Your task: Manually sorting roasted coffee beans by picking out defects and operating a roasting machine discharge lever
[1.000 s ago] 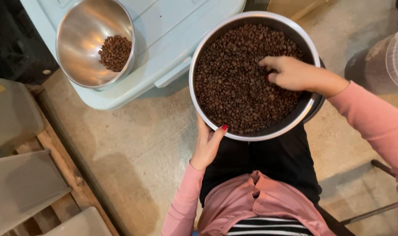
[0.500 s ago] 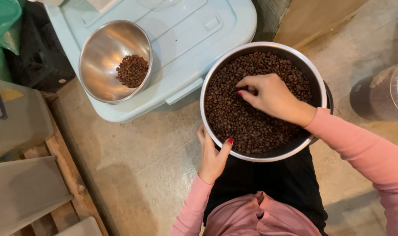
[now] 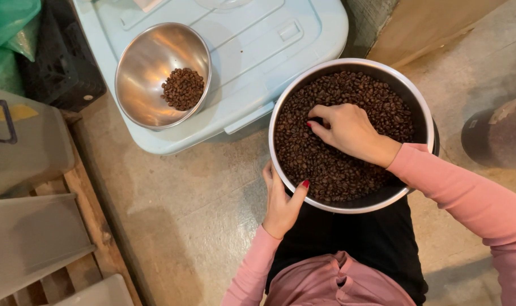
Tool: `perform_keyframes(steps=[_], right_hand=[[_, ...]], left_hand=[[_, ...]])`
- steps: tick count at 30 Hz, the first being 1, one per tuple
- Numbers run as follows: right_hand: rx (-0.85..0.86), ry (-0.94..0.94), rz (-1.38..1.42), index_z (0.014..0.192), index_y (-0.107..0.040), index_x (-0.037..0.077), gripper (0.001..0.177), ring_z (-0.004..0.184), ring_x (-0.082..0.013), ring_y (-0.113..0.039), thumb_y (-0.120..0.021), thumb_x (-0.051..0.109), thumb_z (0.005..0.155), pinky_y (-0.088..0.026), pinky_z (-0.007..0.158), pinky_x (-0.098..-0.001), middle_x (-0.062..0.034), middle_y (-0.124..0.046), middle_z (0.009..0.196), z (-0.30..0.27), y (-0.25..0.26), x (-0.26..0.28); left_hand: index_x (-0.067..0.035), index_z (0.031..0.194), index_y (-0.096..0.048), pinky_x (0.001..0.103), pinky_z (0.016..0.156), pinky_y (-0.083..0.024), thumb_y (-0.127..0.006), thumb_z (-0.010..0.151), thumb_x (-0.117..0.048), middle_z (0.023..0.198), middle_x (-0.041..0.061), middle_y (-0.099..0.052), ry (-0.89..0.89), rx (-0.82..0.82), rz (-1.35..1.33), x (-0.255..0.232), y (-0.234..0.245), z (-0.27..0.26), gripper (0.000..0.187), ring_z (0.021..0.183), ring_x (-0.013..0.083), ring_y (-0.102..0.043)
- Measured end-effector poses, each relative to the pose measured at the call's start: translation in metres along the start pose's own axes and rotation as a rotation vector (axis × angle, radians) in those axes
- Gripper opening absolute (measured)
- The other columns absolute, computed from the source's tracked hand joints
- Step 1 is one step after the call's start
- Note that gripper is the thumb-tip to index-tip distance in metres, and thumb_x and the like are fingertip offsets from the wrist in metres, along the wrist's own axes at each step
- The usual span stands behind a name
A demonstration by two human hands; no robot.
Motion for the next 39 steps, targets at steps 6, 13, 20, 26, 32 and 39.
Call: perform_keyframes(steps=[6, 13, 20, 26, 32, 39], right_hand=[[-0.012, 0.006, 0.038, 0.109, -0.076, 0.007, 0.017, 0.043, -0.0208, -0.059, -0.064, 0.015, 0.099, -0.044, 0.04, -0.0281, -0.0083, -0.064, 0.06, 0.0, -0.001, -0.003], [0.029, -0.194, 0.524, 0.098, -0.066, 0.003, 0.014, 0.052, -0.0184, -0.058, -0.054, 0.009, 0.098, -0.049, 0.055, -0.0309, -0.0082, -0.062, 0.062, 0.011, 0.017, -0.024], [0.102, 0.106, 0.459, 0.1, -0.065, -0.002, 0.006, 0.065, -0.0156, -0.068, -0.06, 0.001, 0.1, -0.057, 0.058, -0.0223, -0.0099, -0.07, 0.078, 0.066, 0.039, 0.073], [-0.205, 0.668, 0.411, 0.087, -0.065, 0.001, 0.009, 0.059, -0.0116, -0.055, -0.067, 0.002, 0.096, -0.045, 0.054, -0.0248, -0.0038, -0.064, 0.072, 0.13, 0.029, 0.19], [-0.323, 0.753, 0.16, 0.084, -0.068, 0.006, 0.011, 0.051, -0.0155, -0.059, -0.073, 0.009, 0.092, -0.05, 0.049, -0.0292, -0.0038, -0.071, 0.073, 0.194, -0.004, 0.198], [-0.075, 0.529, 0.096, 0.084, -0.067, -0.002, 0.021, 0.057, -0.0174, -0.054, -0.076, 0.006, 0.102, -0.048, 0.054, -0.0263, -0.0118, -0.065, 0.074, 0.087, 0.049, 0.106]], left_hand=[[-0.009, 0.162, -0.009, 0.064, 0.115, -0.022, -0.067, 0.09, -0.029, 0.149, 0.027, -0.019, -0.044, -0.012, 0.027, 0.001, 0.002, 0.001, 0.094, 0.142, 0.0509, -0.024], [-0.012, 0.162, -0.014, 0.065, 0.114, -0.024, -0.065, 0.091, -0.028, 0.146, 0.026, -0.023, -0.027, -0.03, -0.022, 0.006, 0.008, 0.004, 0.089, 0.138, 0.0498, -0.03], [-0.004, 0.151, -0.035, 0.049, 0.112, -0.031, -0.047, 0.096, -0.024, 0.146, 0.024, -0.039, -0.198, -0.152, 0.105, 0.016, 0.02, 0.012, 0.06, 0.131, 0.0403, -0.039], [-0.005, 0.149, -0.038, 0.049, 0.11, -0.032, -0.048, 0.094, -0.027, 0.144, 0.026, -0.041, -0.181, -0.203, 0.153, 0.03, 0.026, 0.012, 0.061, 0.126, 0.0416, -0.043], [-0.005, 0.148, -0.039, 0.048, 0.109, -0.034, -0.048, 0.093, -0.023, 0.14, 0.025, -0.043, -0.182, -0.215, 0.141, 0.032, 0.026, 0.01, 0.058, 0.122, 0.0423, -0.046], [-0.004, 0.146, -0.042, 0.047, 0.111, -0.03, -0.044, 0.101, -0.028, 0.139, 0.02, -0.042, -0.197, -0.196, 0.115, 0.039, 0.026, 0.011, 0.051, 0.124, 0.0362, -0.041]])
Point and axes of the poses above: each hand's wrist, its own z-axis towards the middle knuckle, its own y-axis out of the back of the hand, x = y × z, the point moved 5 cm from there along z, towards the middle knuckle
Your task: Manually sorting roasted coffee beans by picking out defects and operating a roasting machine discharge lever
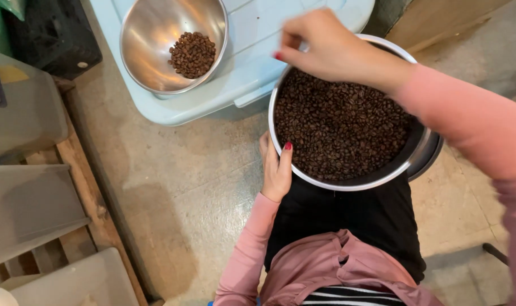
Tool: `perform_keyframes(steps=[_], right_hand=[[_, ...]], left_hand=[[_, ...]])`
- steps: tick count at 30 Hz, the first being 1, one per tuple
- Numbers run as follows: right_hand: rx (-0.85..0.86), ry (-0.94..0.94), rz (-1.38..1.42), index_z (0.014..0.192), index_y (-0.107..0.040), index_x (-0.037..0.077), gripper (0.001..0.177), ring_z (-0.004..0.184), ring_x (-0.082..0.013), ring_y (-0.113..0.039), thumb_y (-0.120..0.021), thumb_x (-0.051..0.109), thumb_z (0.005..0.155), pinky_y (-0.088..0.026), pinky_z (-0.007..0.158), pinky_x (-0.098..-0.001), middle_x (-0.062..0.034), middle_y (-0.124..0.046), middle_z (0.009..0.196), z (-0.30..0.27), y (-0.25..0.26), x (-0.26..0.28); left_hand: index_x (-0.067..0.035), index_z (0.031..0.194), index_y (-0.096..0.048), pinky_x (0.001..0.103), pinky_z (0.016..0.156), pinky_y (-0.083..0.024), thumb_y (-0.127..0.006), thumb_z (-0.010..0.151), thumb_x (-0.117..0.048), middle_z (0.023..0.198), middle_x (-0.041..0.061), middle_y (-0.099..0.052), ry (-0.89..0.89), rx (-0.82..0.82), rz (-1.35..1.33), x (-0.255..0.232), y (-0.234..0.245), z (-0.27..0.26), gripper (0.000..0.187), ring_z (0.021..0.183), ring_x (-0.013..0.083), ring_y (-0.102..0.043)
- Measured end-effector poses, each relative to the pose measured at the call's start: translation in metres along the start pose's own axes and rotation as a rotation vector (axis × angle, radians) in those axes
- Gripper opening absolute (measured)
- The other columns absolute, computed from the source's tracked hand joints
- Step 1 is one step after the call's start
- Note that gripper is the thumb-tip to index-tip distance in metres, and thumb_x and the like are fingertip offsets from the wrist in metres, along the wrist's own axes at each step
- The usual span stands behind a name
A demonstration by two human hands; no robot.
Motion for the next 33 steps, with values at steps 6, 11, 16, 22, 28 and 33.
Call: perform_keyframes(steps=[6, 11, 16, 22, 28, 33], right_hand=[[0.449, -0.682, 0.007, 0.127, -0.069, 0.002, 0.036, 0.092, -0.0266, -0.077, -0.049, 0.004, 0.097, -0.063, 0.081, -0.0347, -0.0166, -0.078, 0.108, -0.121, -0.004, -0.047], [0.281, -1.349, 0.636, 0.163, -0.027, 0.003, 0.066, 0.13, -0.0346, -0.044, -0.042, 0.034, 0.107, -0.043, 0.106, -0.0581, -0.0275, -0.038, 0.155, -0.185, -0.061, -0.078], [0.215, -1.435, 1.008, 0.158, -0.031, 0.006, 0.063, 0.148, -0.037, -0.032, -0.04, 0.036, 0.103, -0.029, 0.118, -0.0562, -0.023, -0.031, 0.163, -0.142, -0.067, -0.019], [0.174, -1.478, 1.158, 0.15, -0.045, 0.001, 0.054, 0.135, -0.0318, -0.055, -0.035, 0.027, 0.103, -0.045, 0.115, -0.0442, -0.0188, -0.053, 0.154, -0.144, -0.072, -0.021], [0.158, -1.478, 1.166, 0.146, -0.049, 0.0, 0.052, 0.129, -0.031, -0.059, -0.04, 0.025, 0.102, -0.048, 0.11, -0.0411, -0.0199, -0.058, 0.149, -0.145, -0.073, -0.022], [0.206, -1.417, 1.079, 0.149, -0.047, -0.001, 0.055, 0.137, -0.0336, -0.056, -0.039, 0.026, 0.101, -0.046, 0.115, -0.0486, -0.0185, -0.055, 0.154, -0.147, -0.065, -0.019]], left_hand=[[-0.006, 0.15, -0.035, 0.051, 0.112, -0.028, -0.035, 0.104, -0.03, 0.144, 0.024, -0.04, -0.022, 0.007, 0.007, -0.01, -0.002, 0.004, 0.053, 0.127, 0.04, -0.04], [-0.007, 0.16, -0.022, 0.056, 0.119, -0.014, -0.036, 0.107, -0.041, 0.141, 0.02, -0.033, 0.06, 0.037, -0.095, -0.002, -0.005, 0.003, 0.065, 0.135, 0.0395, -0.029], [-0.008, 0.161, -0.016, 0.056, 0.12, -0.015, -0.031, 0.108, -0.043, 0.142, 0.02, -0.031, 0.066, 0.032, -0.098, -0.018, -0.002, 0.006, 0.066, 0.135, 0.0378, -0.029], [-0.004, 0.161, -0.01, 0.056, 0.121, -0.013, -0.03, 0.109, -0.041, 0.146, 0.025, -0.029, 0.041, 0.024, -0.055, -0.012, -0.002, 0.003, 0.067, 0.139, 0.0425, -0.027], [-0.003, 0.161, -0.013, 0.055, 0.121, -0.016, -0.031, 0.109, -0.042, 0.144, 0.023, -0.031, 0.031, 0.019, -0.051, -0.012, -0.002, 0.003, 0.067, 0.137, 0.0402, -0.03], [-0.003, 0.161, -0.012, 0.054, 0.12, -0.018, -0.03, 0.109, -0.044, 0.143, 0.021, -0.032, 0.038, 0.026, -0.071, -0.016, -0.001, 0.003, 0.068, 0.135, 0.0369, -0.031]])
Point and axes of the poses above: each hand's wrist, its own z-axis towards the middle knuckle, its own y-axis out of the back of the hand, x = y × z, the point moved 5 cm from there along z, towards the middle knuckle
